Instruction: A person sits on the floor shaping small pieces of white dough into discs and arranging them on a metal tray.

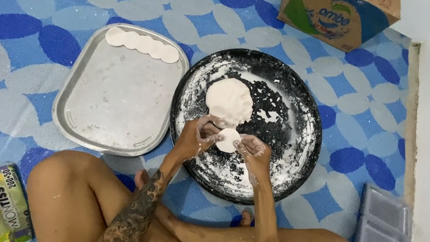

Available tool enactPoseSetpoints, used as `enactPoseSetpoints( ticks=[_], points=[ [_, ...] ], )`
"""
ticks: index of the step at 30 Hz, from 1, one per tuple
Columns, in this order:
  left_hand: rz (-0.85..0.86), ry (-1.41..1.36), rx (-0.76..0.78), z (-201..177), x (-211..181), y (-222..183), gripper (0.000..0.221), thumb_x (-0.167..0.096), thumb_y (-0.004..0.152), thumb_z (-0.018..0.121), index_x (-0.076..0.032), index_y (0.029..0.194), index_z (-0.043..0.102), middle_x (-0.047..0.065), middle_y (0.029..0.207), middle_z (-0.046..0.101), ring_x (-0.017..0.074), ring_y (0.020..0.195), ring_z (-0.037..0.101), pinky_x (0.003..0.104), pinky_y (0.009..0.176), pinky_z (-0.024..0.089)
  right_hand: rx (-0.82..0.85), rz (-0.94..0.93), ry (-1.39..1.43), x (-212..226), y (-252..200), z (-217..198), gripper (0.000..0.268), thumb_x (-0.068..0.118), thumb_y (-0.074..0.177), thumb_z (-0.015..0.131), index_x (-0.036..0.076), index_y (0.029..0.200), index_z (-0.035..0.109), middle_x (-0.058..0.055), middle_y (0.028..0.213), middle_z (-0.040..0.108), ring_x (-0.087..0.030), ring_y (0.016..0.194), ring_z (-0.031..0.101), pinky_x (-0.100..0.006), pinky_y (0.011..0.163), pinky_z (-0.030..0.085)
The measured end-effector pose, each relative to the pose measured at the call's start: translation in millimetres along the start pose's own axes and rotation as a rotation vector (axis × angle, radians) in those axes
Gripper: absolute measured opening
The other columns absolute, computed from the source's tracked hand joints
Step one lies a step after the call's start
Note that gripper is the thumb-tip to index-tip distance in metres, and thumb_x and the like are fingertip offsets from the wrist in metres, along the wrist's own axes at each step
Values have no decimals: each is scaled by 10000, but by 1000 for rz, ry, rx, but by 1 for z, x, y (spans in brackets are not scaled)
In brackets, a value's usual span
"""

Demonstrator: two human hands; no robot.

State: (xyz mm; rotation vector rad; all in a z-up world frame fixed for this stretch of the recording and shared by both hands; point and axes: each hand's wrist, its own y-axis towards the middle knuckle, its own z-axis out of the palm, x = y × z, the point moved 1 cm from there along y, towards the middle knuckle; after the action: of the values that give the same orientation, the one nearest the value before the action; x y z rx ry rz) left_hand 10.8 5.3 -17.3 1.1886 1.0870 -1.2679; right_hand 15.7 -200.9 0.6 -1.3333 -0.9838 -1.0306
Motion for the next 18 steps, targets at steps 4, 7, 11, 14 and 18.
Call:
enactPoseSetpoints(
  ticks=[4,7,11,14,18],
  points=[
    [23,-26,11,-2,-16,2,509,4,822,795,28,1300,620,246,980,766,288,894,736,444,860,602,14,-38,-36,4,1,1,305,74,813,861,5,1085,743,-107,931,754,-136,895,695,-334,881,583],
    [41,-2,12,-2,-27,-2,382,9,860,752,22,1236,686,243,962,775,294,917,743,441,820,601,76,-52,-76,-3,3,-2,331,29,819,836,7,1141,762,-182,1007,776,-209,949,708,-387,896,578],
    [61,12,32,-7,-8,-2,390,55,819,759,37,1206,716,272,967,768,321,891,736,433,787,600,66,-61,-80,-3,2,3,285,31,835,823,11,1115,770,-141,986,779,-161,932,692,-356,902,573],
    [50,11,43,-10,4,-2,429,66,827,745,42,1252,697,290,998,760,348,883,729,420,791,595,81,-58,-94,-8,5,2,280,15,837,812,-1,1113,766,-141,986,779,-156,922,684,-353,900,573],
    [103,2,14,-8,4,-2,353,39,840,736,31,1193,734,271,989,773,335,934,729,424,759,592,107,-32,-93,-11,8,5,283,3,825,805,16,1106,774,-106,964,788,-130,941,701,-342,876,584]
  ],
)
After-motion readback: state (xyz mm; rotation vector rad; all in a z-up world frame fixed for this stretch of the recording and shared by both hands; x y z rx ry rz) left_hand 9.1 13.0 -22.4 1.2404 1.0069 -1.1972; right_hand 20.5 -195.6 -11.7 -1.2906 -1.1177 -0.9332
